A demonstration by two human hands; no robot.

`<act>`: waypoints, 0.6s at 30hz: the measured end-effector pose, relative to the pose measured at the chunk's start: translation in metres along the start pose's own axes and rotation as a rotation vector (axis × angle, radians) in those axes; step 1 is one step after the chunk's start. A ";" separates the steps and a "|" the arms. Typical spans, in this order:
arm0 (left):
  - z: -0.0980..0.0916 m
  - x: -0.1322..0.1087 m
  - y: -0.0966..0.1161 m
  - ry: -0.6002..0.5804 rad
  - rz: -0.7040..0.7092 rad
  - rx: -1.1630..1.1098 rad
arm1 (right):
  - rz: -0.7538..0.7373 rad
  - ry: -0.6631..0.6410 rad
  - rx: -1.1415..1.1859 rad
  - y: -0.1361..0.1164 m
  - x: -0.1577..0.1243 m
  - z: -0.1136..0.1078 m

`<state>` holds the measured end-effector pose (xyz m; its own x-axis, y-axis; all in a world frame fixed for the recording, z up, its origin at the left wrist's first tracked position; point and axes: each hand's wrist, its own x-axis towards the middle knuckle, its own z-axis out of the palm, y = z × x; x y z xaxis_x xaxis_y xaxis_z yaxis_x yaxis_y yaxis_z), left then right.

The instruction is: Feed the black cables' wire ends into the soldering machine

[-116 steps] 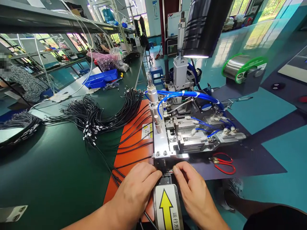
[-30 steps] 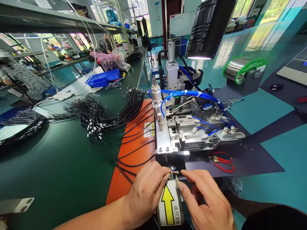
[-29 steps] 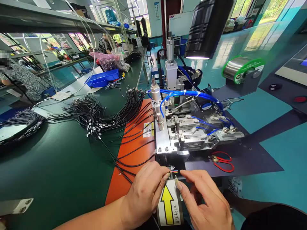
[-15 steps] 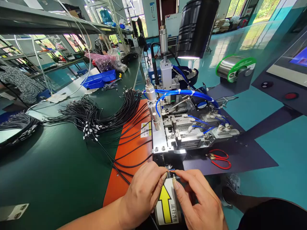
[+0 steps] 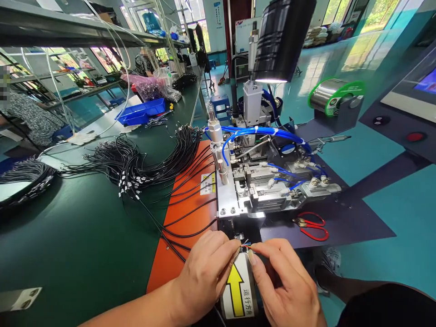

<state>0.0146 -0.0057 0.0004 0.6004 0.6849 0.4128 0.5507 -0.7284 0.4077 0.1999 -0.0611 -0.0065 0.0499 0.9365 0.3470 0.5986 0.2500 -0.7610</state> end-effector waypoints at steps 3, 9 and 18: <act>0.000 0.000 0.000 -0.001 -0.004 0.005 | 0.037 -0.001 -0.010 0.001 0.001 -0.001; -0.002 0.001 0.001 -0.012 0.004 0.002 | 0.049 0.007 0.006 -0.001 0.004 0.002; -0.004 0.001 0.003 0.020 -0.048 -0.067 | -0.114 0.021 -0.009 -0.007 0.004 0.018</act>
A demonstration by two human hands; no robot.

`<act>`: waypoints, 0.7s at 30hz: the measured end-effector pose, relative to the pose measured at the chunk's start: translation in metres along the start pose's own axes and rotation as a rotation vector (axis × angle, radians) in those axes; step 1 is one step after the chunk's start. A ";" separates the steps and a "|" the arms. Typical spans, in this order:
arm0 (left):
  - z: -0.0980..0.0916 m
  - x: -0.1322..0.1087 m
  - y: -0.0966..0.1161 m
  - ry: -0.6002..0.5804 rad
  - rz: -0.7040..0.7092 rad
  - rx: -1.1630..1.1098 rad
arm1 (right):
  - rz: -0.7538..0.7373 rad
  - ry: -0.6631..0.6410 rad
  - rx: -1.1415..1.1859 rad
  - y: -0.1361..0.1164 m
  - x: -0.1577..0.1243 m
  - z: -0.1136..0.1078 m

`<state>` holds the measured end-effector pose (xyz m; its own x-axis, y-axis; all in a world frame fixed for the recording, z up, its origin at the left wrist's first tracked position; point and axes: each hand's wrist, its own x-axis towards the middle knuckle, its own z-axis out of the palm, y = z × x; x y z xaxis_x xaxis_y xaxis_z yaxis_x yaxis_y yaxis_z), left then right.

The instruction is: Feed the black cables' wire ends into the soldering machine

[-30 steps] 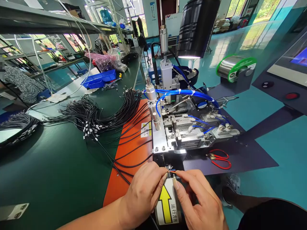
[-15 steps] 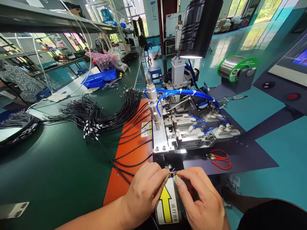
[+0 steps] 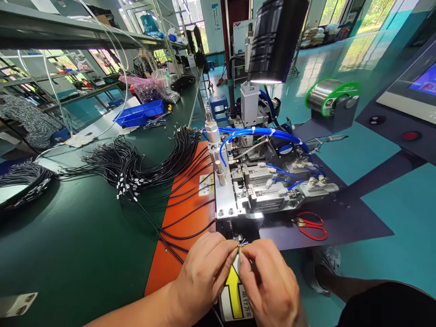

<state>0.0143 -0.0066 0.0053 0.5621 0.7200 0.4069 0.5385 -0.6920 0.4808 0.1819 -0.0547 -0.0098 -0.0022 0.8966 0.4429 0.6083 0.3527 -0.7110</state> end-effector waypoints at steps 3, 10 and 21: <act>0.000 -0.001 -0.001 0.011 -0.043 -0.043 | -0.015 0.021 0.007 -0.002 -0.003 0.001; -0.001 0.000 -0.001 0.002 -0.076 -0.098 | 0.327 0.108 0.079 0.000 -0.012 -0.018; -0.002 0.000 -0.001 0.006 -0.051 -0.090 | 0.515 -0.008 0.387 -0.002 -0.007 -0.013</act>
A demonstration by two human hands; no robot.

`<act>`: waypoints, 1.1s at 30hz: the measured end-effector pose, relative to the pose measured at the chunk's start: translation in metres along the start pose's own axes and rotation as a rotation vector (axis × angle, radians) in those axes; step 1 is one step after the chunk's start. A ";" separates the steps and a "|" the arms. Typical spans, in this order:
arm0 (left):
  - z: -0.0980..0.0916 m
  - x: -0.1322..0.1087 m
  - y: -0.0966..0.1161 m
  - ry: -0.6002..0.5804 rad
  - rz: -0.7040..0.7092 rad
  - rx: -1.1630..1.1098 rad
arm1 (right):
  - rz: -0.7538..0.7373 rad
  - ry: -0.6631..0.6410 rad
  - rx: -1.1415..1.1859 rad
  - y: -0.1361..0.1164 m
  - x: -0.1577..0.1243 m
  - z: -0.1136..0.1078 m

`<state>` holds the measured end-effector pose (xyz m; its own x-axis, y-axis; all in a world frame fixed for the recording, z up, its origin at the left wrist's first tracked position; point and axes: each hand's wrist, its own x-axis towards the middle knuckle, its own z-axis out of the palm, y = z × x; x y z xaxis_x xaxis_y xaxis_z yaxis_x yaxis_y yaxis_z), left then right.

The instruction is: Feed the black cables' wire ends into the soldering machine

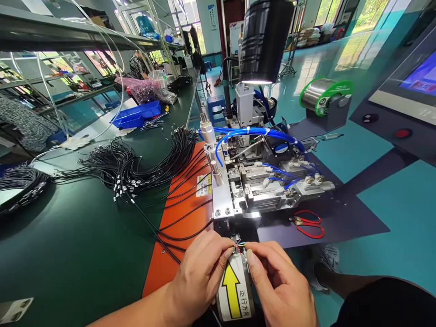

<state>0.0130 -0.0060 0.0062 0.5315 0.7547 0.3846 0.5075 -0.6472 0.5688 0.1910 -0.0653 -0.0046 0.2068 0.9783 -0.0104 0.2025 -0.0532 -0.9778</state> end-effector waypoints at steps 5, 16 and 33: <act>0.001 -0.001 -0.001 -0.011 -0.004 -0.004 | 0.060 -0.038 0.047 0.000 0.004 -0.003; -0.001 0.001 0.001 -0.032 -0.001 0.012 | 0.048 -0.015 0.028 -0.005 0.008 -0.003; -0.001 0.002 0.001 -0.036 0.054 0.074 | -0.117 0.009 -0.096 -0.008 0.001 0.000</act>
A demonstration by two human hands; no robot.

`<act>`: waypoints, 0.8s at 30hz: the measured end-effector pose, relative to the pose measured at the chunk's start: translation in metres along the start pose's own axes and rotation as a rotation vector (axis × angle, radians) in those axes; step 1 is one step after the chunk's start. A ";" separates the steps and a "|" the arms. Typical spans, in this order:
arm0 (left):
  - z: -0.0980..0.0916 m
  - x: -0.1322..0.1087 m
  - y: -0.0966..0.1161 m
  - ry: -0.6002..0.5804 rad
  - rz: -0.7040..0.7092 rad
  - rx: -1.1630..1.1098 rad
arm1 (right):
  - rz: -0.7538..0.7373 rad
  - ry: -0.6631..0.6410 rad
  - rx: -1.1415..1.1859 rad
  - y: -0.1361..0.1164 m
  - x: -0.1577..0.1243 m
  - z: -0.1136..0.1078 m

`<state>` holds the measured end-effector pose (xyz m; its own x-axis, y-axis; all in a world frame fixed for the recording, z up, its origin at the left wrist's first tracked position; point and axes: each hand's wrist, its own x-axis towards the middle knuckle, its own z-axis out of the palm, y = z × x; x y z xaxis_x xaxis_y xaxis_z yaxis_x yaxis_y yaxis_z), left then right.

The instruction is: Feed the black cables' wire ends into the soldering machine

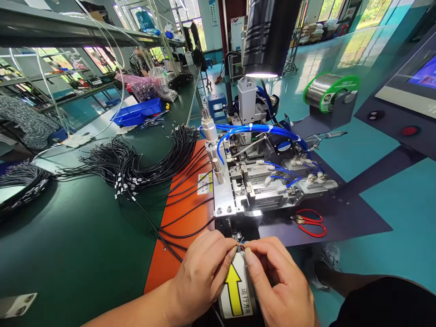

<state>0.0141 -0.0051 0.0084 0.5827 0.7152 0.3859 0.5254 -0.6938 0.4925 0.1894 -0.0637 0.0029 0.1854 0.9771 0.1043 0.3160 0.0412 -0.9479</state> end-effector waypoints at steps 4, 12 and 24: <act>0.000 0.000 0.000 0.008 -0.008 -0.003 | 0.138 -0.012 0.053 0.009 0.005 -0.005; 0.001 -0.001 -0.001 -0.004 -0.022 0.002 | 0.385 -0.111 0.217 0.015 0.012 -0.008; 0.002 -0.001 -0.002 -0.035 -0.048 -0.018 | 0.381 -0.216 0.211 0.012 0.017 -0.002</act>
<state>0.0135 -0.0048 0.0056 0.5785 0.7439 0.3345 0.5420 -0.6570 0.5240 0.1985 -0.0474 -0.0061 0.0463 0.9511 -0.3054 0.0631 -0.3079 -0.9493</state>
